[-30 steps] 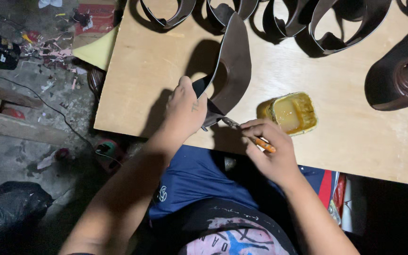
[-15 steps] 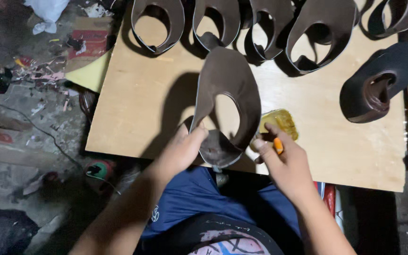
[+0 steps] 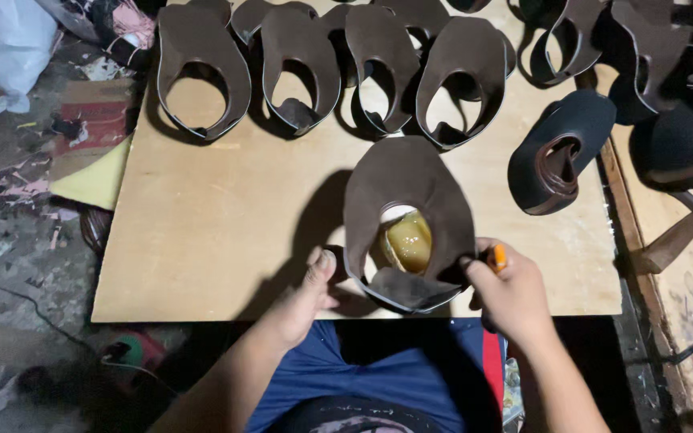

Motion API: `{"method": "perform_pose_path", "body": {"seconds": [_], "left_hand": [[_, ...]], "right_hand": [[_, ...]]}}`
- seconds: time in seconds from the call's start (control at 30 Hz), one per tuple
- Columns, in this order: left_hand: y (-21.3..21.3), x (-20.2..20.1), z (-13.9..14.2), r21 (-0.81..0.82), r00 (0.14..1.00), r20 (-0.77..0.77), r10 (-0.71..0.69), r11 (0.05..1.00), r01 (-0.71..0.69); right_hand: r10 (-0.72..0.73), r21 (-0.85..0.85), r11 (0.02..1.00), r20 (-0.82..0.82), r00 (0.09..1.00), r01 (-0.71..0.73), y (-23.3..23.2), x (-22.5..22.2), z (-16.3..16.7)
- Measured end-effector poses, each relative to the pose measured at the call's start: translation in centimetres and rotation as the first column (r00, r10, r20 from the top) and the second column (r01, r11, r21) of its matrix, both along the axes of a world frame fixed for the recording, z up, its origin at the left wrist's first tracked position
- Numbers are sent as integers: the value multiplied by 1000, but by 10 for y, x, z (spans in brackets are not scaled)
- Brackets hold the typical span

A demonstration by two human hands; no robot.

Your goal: The person picks up a brown shoe upper component from the work board, holds it open, and uses a brush to spread yellow adhesive from a container onto the inner edge of the component. They then set the coated piece aside with the finished stack and take the next piece, repeating this across the episode.

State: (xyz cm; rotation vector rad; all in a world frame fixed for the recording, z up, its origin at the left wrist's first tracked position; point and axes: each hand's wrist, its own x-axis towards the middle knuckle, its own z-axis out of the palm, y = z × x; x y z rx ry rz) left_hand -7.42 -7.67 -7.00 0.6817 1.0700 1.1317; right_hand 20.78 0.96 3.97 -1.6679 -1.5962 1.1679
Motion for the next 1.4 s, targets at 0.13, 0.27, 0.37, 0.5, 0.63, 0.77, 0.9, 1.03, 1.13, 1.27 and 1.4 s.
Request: {"method": "perform_pose_path", "body": {"seconds": [0.13, 0.27, 0.37, 0.5, 0.63, 0.77, 0.9, 1.03, 1.13, 1.27, 1.4], "left_hand": [[38, -19, -13, -36, 931, -321, 176, 980, -198], [58, -39, -12, -197, 923, -319, 217, 937, -288], [69, -42, -9, -253, 937, -253, 240, 918, -304], [78, -35, -8, -263, 933, -255, 254, 910, -319], [80, -34, -11, -253, 935, -239, 261, 913, -319], [80, -40, -18, -245, 942, -221, 253, 921, -304], [75, -41, -24, -223, 941, -229, 249, 928, -300], [68, -42, -26, -200, 942, -233, 242, 936, -290], [61, -42, -26, -196, 938, -246, 243, 936, -294], [50, -42, -25, -171, 937, -242, 251, 940, -296], [44, -42, -25, -166, 933, -259, 249, 940, -297]], "right_hand": [[-106, 199, 974, -25, 994, 109, 70, 56, 10], [-182, 320, 920, -162, 970, 226, 159, 101, 11], [-253, 323, 901, -147, 956, 288, 222, 119, 13], [-307, 150, 930, -187, 933, 336, 278, 126, 17], [-268, 205, 946, 66, 961, 249, 271, 122, 10], [-116, 128, 991, 674, 730, 39, 218, 114, -10], [-186, 447, 869, 692, 697, -212, 162, 117, -32], [-152, 414, 886, 683, 714, -208, 133, 125, -44], [-147, 396, 896, 690, 709, -199, 120, 126, -51], [-146, 363, 921, 655, 741, -140, 110, 128, -61], [-158, 454, 883, 522, 838, -117, 104, 133, -63]]}}
